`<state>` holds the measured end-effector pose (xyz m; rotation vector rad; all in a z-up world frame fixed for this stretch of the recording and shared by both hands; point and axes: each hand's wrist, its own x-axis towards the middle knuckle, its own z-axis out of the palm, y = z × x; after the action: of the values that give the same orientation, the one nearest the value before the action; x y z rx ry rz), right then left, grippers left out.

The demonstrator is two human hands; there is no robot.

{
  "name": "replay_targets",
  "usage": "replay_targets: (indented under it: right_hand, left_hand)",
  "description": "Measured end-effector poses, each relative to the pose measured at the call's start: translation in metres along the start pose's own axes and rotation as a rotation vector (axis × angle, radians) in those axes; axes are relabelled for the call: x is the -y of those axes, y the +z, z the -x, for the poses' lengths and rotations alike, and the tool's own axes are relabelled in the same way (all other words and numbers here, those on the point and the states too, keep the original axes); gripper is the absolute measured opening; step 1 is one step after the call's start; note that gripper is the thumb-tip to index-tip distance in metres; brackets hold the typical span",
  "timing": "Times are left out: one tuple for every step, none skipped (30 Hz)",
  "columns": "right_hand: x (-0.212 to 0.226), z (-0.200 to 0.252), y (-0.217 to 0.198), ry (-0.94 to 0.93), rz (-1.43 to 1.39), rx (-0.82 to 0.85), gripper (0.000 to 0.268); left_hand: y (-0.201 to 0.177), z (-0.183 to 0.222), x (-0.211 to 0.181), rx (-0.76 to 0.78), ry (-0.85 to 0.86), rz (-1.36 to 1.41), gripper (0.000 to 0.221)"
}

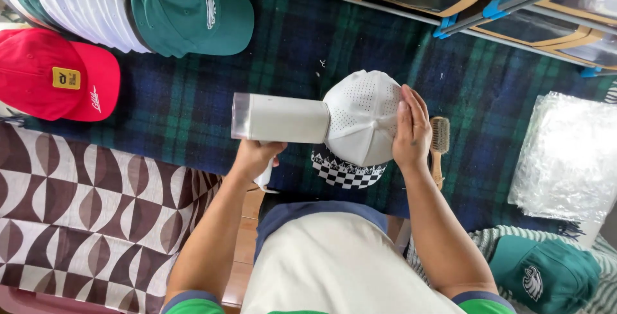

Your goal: Using a handheld steamer to remove wrinkles and shape a baseball cap.

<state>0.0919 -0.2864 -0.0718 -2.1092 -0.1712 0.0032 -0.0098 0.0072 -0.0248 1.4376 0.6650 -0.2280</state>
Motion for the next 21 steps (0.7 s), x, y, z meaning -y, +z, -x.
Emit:
replay_targets:
  right_hand:
    - [0.003,0.0,0.0,0.005,0.0,0.006,0.037]
    - [0.007,0.001,0.0,0.021,-0.015,0.004,0.038]
    - [0.009,0.0,-0.002,0.033,-0.026,0.0,0.038]
    - [0.009,0.001,-0.002,0.034,-0.023,0.004,0.038]
    - [0.009,0.001,-0.001,0.029,-0.029,-0.008,0.037]
    - [0.009,0.001,-0.001,0.023,-0.035,-0.02,0.036]
    - [0.007,0.002,0.0,0.025,-0.037,-0.016,0.036]
    - [0.006,0.002,0.0,0.011,-0.049,-0.016,0.036]
    - [0.004,0.002,-0.001,0.0,-0.057,-0.02,0.035]
    - [0.006,0.002,-0.001,0.004,-0.055,-0.021,0.035]
    - [0.008,0.002,-0.001,0.005,-0.054,-0.027,0.035]
    - [0.01,0.002,-0.001,0.006,-0.054,-0.033,0.034]
    - [0.008,0.001,0.0,0.001,-0.055,-0.035,0.034]
    - [0.005,-0.001,0.001,-0.004,-0.052,-0.04,0.034]
    - [0.004,0.003,0.001,-0.002,-0.047,-0.039,0.034]
    - [0.004,0.002,0.002,0.001,-0.047,-0.036,0.034]
    - [0.004,0.002,0.001,-0.007,-0.051,-0.038,0.034]
    - [0.005,0.002,0.0,-0.016,-0.054,-0.039,0.034]
    - [0.004,0.003,0.002,-0.023,-0.055,-0.044,0.034]
    - [0.003,0.002,0.002,-0.034,-0.05,-0.041,0.034]
    - [0.001,0.004,0.0,-0.037,-0.04,-0.039,0.034]
  left_hand:
    - [-0.003,-0.014,0.007,-0.003,-0.007,0.0,0.018]
    - [-0.007,-0.027,0.015,0.024,-0.015,0.024,0.017]
    - [-0.009,-0.041,0.023,0.053,-0.019,0.051,0.017]
    - [-0.011,-0.054,0.037,0.052,-0.023,0.055,0.017]
    - [-0.014,-0.065,0.052,0.057,-0.08,0.085,0.024]
    - [-0.017,-0.076,0.067,0.061,-0.137,0.116,0.03]
    - [-0.016,-0.071,0.075,0.057,-0.14,0.116,0.03]
    - [-0.015,-0.067,0.083,0.048,-0.148,0.17,0.032]
    - [-0.012,-0.063,0.091,0.046,-0.156,0.223,0.033]
    - [-0.011,-0.054,0.088,0.048,-0.159,0.222,0.033]
    - [-0.01,-0.043,0.084,0.042,-0.151,0.237,0.032]
    - [-0.009,-0.033,0.081,0.036,-0.142,0.252,0.031]
    - [-0.008,-0.033,0.071,0.036,-0.137,0.252,0.031]
    - [-0.008,-0.033,0.062,0.04,-0.11,0.232,0.029]
    - [-0.008,-0.029,0.055,0.043,-0.092,0.213,0.027]
    - [-0.008,-0.037,0.053,0.041,-0.095,0.213,0.027]
    - [-0.008,-0.044,0.052,0.029,-0.106,0.167,0.027]
    - [-0.007,-0.051,0.051,0.016,-0.118,0.122,0.028]
    - [-0.009,-0.041,0.043,0.017,-0.109,0.122,0.028]
    - [-0.01,-0.031,0.035,0.0,-0.118,0.086,0.026]
    - [-0.009,-0.021,0.027,-0.011,-0.133,0.048,0.023]
